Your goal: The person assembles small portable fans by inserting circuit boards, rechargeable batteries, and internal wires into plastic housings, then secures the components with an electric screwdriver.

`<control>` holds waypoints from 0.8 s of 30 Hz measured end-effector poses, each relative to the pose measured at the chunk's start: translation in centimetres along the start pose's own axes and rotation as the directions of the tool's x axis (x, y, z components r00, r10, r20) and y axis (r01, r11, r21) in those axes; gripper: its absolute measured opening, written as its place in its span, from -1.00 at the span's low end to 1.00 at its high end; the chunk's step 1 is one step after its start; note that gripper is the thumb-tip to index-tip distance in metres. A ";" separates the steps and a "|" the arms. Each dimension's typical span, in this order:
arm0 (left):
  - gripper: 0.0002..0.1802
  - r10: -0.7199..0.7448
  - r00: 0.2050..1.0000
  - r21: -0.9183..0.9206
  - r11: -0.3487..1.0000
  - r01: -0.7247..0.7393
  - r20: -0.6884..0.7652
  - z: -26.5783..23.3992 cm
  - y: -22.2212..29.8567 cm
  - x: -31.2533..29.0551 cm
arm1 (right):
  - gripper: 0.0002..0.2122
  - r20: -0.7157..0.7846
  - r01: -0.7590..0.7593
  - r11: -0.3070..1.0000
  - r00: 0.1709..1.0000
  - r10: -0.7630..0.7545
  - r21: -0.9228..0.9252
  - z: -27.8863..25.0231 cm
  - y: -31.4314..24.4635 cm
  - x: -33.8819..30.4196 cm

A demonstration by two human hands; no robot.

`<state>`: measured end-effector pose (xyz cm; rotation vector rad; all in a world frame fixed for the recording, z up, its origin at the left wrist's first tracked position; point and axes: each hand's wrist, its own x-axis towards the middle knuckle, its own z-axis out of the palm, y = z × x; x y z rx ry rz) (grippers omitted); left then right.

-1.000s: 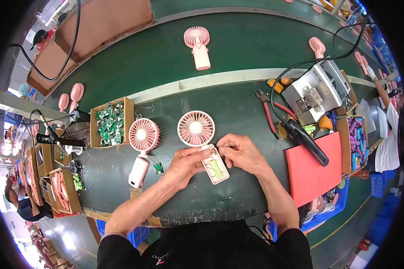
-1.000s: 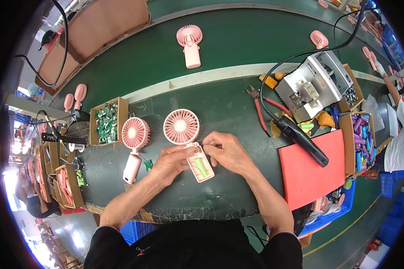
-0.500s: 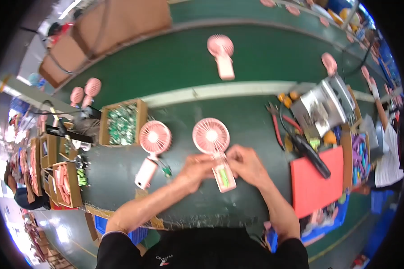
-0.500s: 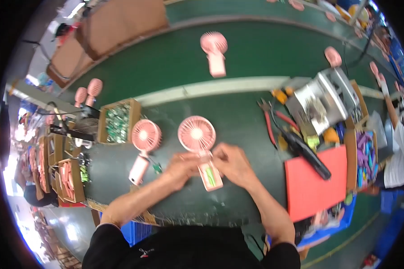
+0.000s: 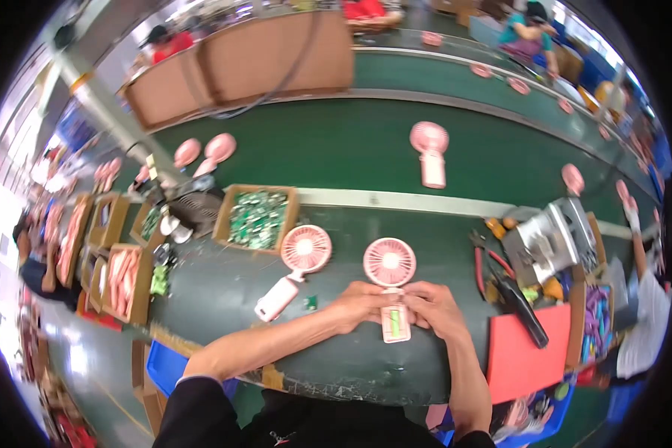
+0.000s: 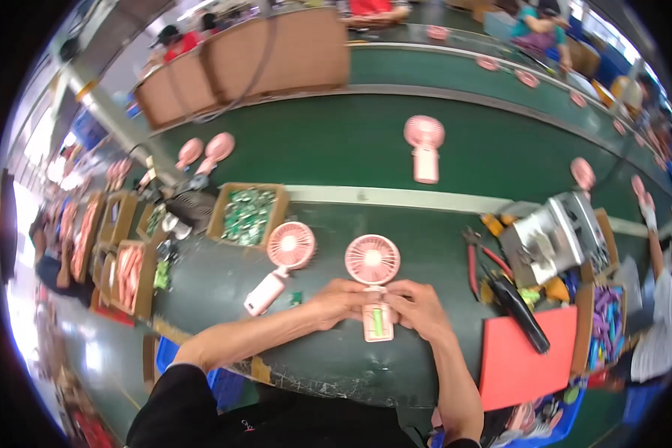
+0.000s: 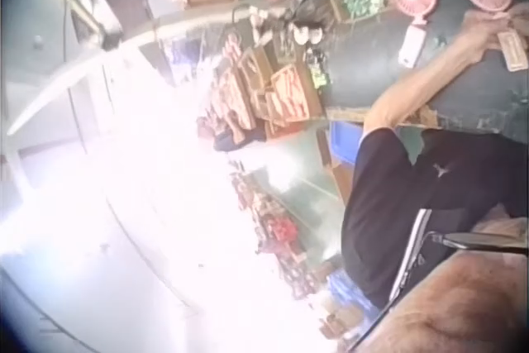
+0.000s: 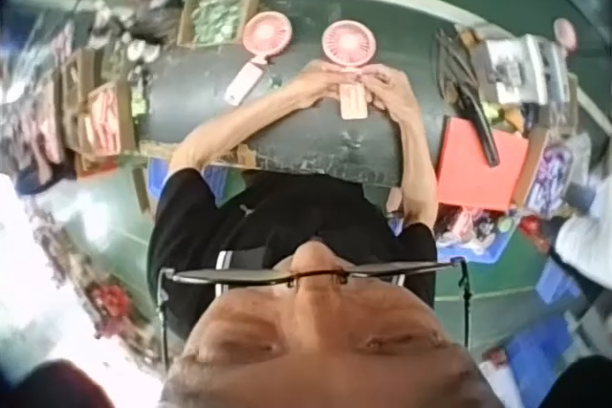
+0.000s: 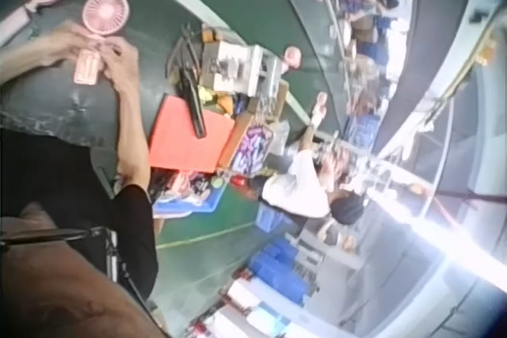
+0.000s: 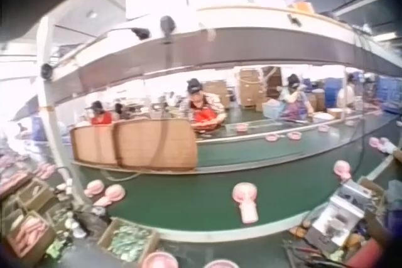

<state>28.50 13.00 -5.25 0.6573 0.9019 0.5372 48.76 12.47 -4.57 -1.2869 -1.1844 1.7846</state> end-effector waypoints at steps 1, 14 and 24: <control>-0.58 0.026 0.999 0.007 1.000 -0.027 0.032 0.2 0.1 -0.3 | -0.86 -0.062 -0.005 1.000 0.998 0.003 -0.021 0.7 -0.1 0.2; -0.69 0.076 0.994 -0.067 0.995 -0.071 0.083 1.3 -1.1 1.1 | -0.89 -0.122 0.033 0.998 0.992 -0.039 -0.053 -0.4 1.2 -0.5; -0.65 0.656 0.658 0.581 0.716 -0.388 -0.369 -2.1 -3.5 -12.6 | -0.88 -0.184 0.115 0.990 0.975 -0.128 -0.082 -0.6 1.7 -0.6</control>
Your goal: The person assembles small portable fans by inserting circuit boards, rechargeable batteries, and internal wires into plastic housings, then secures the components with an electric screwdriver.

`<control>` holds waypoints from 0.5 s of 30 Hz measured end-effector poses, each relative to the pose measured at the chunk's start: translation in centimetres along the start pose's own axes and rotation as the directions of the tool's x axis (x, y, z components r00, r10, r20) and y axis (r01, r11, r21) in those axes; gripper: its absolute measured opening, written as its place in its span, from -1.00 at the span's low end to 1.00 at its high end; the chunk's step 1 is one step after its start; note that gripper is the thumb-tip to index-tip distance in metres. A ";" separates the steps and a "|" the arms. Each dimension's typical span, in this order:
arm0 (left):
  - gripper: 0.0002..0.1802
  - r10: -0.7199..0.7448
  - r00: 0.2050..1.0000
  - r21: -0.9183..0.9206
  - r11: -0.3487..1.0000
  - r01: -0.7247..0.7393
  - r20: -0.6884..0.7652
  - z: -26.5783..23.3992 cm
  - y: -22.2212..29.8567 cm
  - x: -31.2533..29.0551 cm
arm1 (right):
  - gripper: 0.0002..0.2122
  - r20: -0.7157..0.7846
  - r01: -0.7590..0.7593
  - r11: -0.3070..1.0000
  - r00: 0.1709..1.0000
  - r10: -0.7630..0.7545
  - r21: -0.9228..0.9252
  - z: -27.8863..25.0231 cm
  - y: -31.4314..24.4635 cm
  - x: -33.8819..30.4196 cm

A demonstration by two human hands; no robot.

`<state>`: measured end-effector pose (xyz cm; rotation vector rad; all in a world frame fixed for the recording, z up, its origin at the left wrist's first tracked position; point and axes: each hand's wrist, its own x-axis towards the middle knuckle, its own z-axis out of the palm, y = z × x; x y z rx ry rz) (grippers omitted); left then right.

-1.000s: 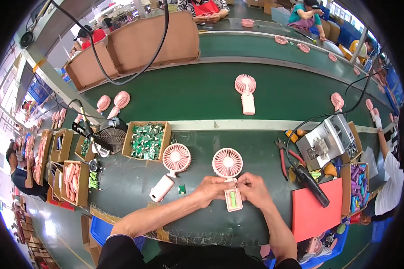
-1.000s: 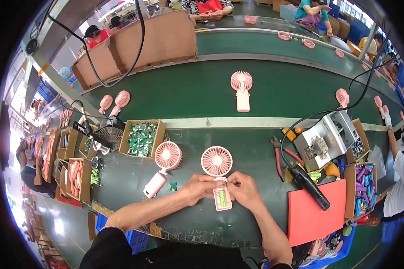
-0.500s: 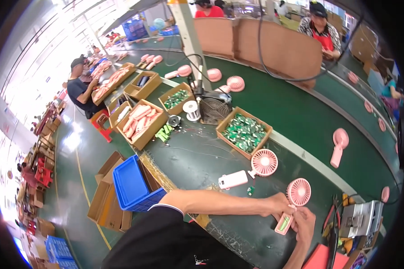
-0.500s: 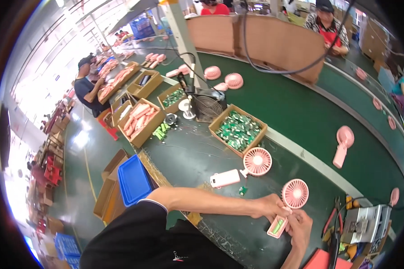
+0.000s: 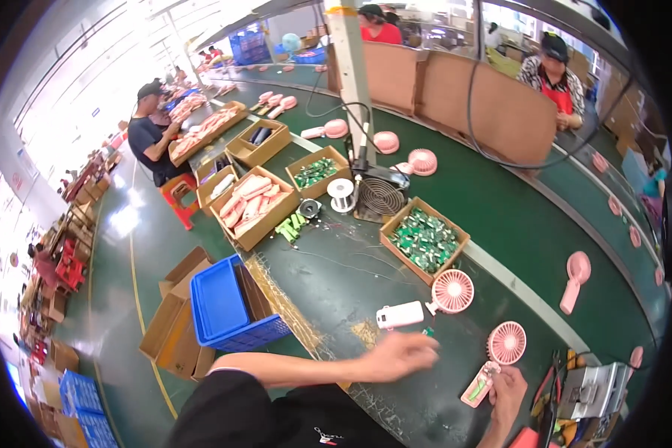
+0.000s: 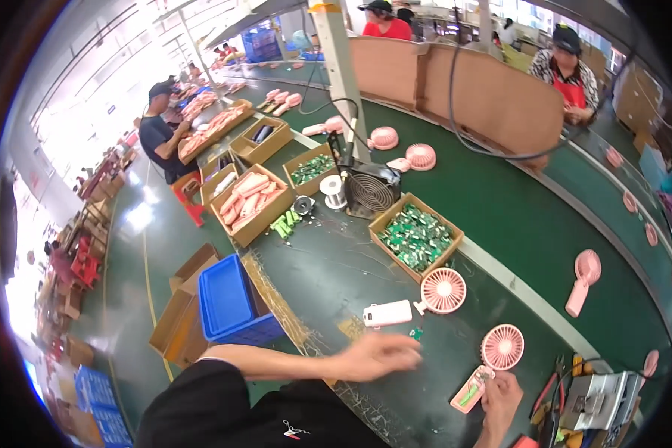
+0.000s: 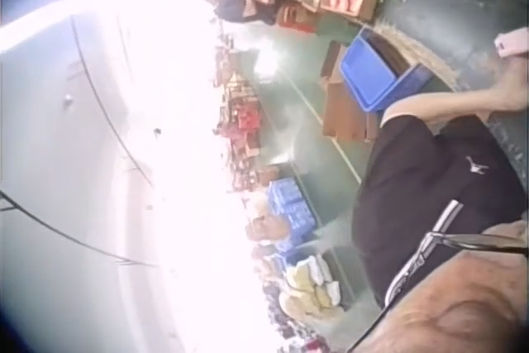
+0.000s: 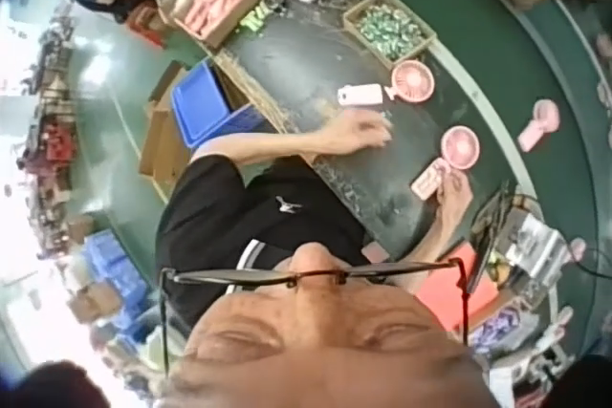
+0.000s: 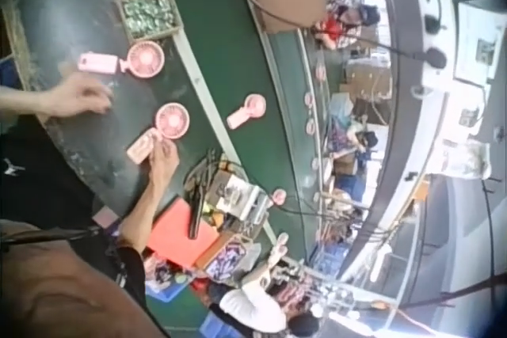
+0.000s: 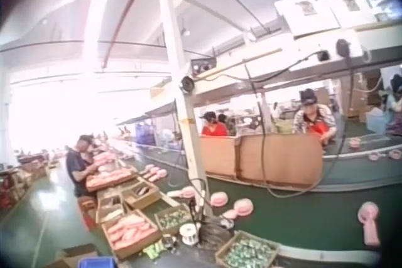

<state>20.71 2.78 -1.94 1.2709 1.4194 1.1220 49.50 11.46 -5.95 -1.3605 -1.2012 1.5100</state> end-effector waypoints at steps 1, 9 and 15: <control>-0.69 0.035 0.988 0.213 0.977 -0.003 -0.148 -3.2 0.6 -0.9 | -0.88 0.026 0.001 1.000 1.000 -0.001 -0.004 -0.1 0.1 0.1; -0.74 0.504 0.612 0.762 0.584 0.279 -0.610 -35.3 -1.9 3.3 | -0.93 -0.064 -0.040 0.995 0.997 0.035 -0.089 -0.4 -1.1 -0.7; -0.64 0.375 0.777 0.859 0.298 0.416 -0.506 -49.4 -11.0 3.9 | -0.88 0.064 0.000 0.999 0.998 0.003 -0.045 0.4 -1.2 0.6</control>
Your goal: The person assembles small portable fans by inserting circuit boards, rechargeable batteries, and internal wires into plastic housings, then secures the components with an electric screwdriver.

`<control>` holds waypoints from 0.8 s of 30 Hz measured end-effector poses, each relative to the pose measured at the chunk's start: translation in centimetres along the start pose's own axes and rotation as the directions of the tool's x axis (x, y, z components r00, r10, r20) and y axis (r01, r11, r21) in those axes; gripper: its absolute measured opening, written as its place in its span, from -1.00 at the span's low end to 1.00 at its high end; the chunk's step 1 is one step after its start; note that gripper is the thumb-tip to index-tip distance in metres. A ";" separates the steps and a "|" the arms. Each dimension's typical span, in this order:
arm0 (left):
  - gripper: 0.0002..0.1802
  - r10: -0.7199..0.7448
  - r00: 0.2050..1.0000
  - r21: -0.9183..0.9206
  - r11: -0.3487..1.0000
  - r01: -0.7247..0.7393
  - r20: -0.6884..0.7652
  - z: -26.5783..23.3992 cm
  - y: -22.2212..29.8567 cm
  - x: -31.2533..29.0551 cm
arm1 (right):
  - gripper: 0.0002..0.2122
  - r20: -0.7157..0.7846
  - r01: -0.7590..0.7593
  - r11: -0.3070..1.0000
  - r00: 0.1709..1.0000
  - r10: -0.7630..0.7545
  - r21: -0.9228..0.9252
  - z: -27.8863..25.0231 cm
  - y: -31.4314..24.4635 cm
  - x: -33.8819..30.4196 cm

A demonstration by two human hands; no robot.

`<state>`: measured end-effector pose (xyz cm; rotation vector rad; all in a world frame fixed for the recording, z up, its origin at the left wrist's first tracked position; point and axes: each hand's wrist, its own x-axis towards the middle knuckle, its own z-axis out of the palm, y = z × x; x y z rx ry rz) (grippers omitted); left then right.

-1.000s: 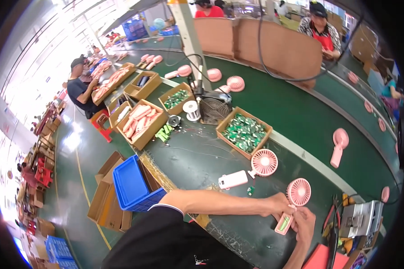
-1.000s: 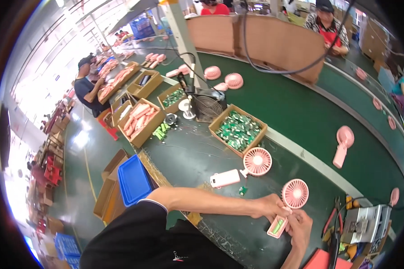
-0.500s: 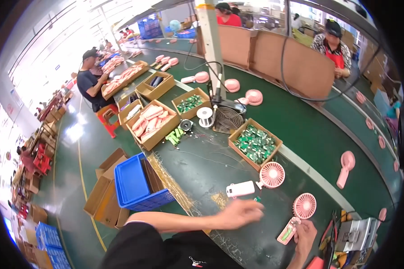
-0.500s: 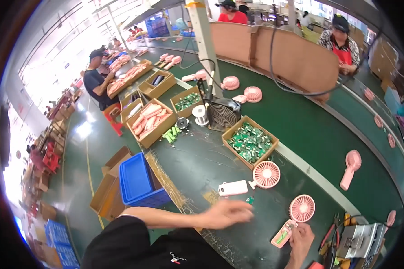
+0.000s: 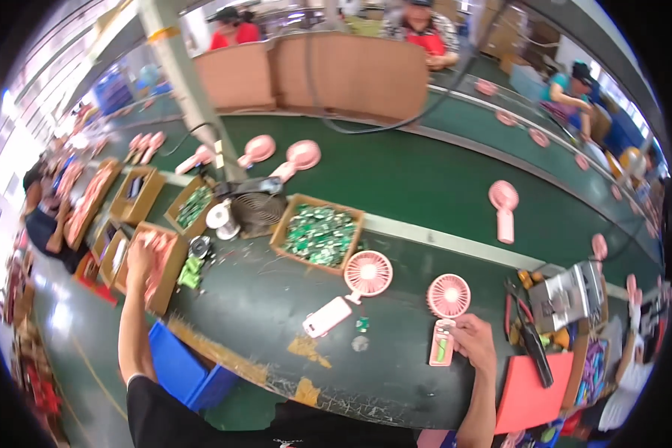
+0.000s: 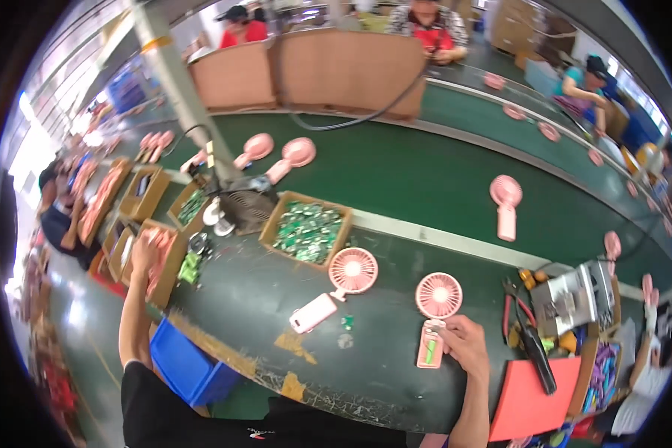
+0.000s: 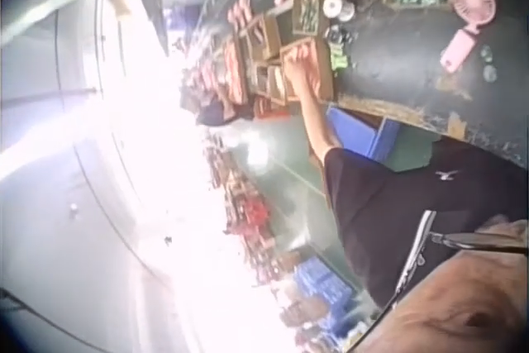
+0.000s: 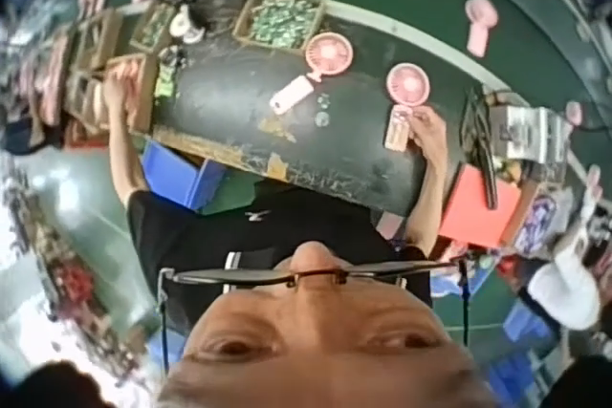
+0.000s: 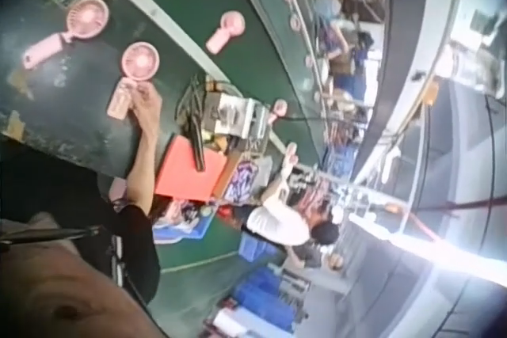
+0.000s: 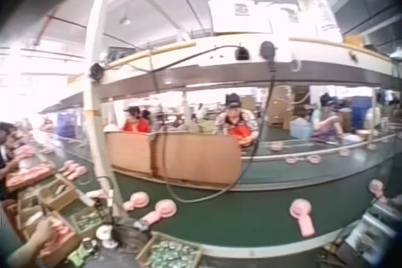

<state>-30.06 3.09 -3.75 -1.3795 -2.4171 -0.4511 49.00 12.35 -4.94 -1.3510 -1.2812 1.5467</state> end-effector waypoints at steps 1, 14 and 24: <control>-0.73 0.205 0.976 0.246 0.952 -0.183 -0.069 -1.6 -8.6 -0.5 | -0.88 0.098 0.026 0.998 0.995 -0.031 0.058 0.9 0.2 1.4; -0.85 -0.030 0.965 -0.015 1.000 0.026 -0.260 -1.8 -0.1 0.0 | -0.90 0.023 0.043 0.998 0.999 -0.044 0.041 -0.8 0.7 -1.0; -0.60 0.010 0.929 -0.395 0.903 -0.167 -0.371 -10.8 13.8 -4.4 | -0.87 0.023 0.073 0.995 0.997 -0.074 0.061 -1.0 1.0 0.2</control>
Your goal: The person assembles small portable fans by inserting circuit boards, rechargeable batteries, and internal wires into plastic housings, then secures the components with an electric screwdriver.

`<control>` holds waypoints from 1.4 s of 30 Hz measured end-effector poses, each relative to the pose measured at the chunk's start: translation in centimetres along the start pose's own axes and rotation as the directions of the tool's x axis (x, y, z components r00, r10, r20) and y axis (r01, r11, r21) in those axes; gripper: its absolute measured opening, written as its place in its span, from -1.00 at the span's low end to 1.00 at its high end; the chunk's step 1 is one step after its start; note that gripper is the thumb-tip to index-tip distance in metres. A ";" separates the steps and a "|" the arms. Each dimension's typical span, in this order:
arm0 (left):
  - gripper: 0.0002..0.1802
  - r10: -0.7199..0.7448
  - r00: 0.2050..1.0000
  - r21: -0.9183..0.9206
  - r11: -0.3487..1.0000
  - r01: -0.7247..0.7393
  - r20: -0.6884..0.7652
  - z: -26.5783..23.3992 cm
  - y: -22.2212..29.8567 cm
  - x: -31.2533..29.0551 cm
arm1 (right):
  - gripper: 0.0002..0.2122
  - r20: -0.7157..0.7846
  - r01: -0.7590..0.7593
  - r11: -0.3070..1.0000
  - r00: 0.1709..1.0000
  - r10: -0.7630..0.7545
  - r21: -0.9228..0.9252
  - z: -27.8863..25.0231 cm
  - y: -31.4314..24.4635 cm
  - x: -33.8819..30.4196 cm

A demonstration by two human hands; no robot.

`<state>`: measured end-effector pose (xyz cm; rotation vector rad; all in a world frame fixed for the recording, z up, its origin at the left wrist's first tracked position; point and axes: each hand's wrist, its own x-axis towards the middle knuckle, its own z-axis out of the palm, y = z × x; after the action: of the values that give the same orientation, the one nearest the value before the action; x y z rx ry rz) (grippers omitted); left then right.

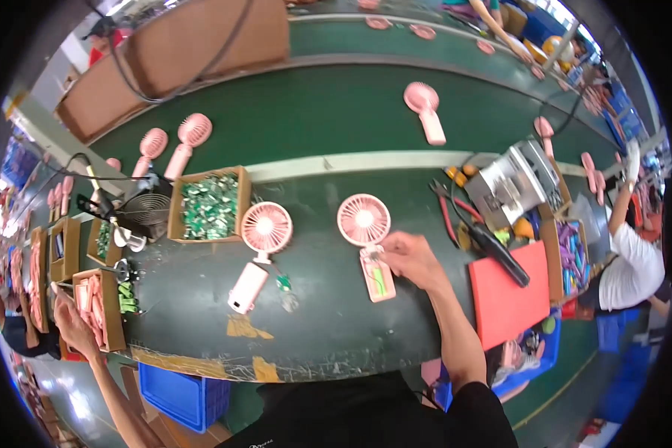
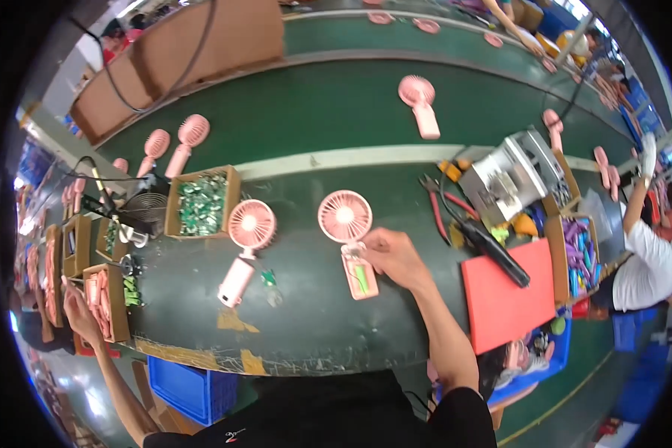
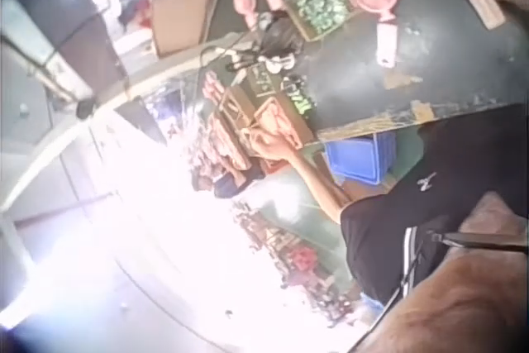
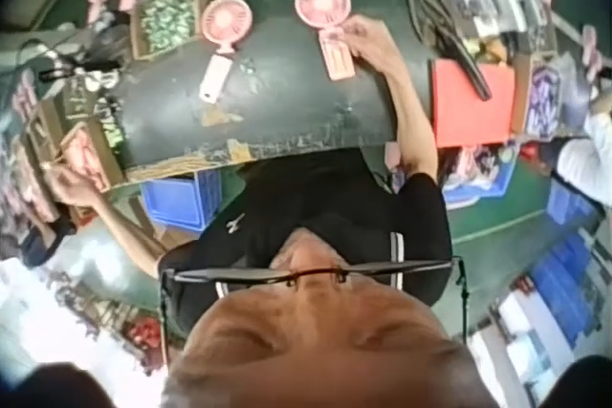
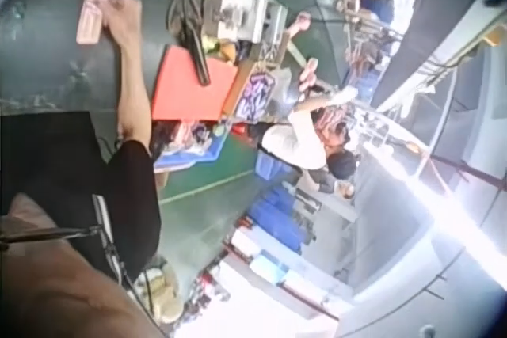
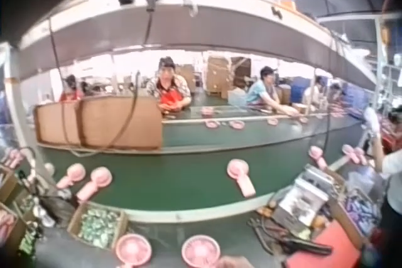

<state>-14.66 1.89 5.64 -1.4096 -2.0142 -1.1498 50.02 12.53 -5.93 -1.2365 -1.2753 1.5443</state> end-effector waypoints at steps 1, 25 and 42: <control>-0.61 -0.039 0.999 -0.016 0.999 0.039 0.018 -0.5 1.1 -0.6 | -0.87 0.009 -0.012 1.000 1.000 0.012 0.013 0.5 -0.4 0.3; -0.64 0.662 0.456 -0.713 0.696 -0.080 0.595 14.3 36.7 -16.9 | -0.85 0.006 -0.095 0.989 0.995 0.095 0.113 -1.0 0.3 0.2; -0.64 0.376 -0.305 0.035 0.579 0.815 0.875 21.6 39.5 -16.7 | -0.85 0.020 -0.233 0.941 0.972 0.235 0.247 -1.3 -0.4 -0.1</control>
<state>30.37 15.77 -3.62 -3.3672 -3.3924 -0.9554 51.34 12.77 -5.58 -1.2635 -0.9186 1.8029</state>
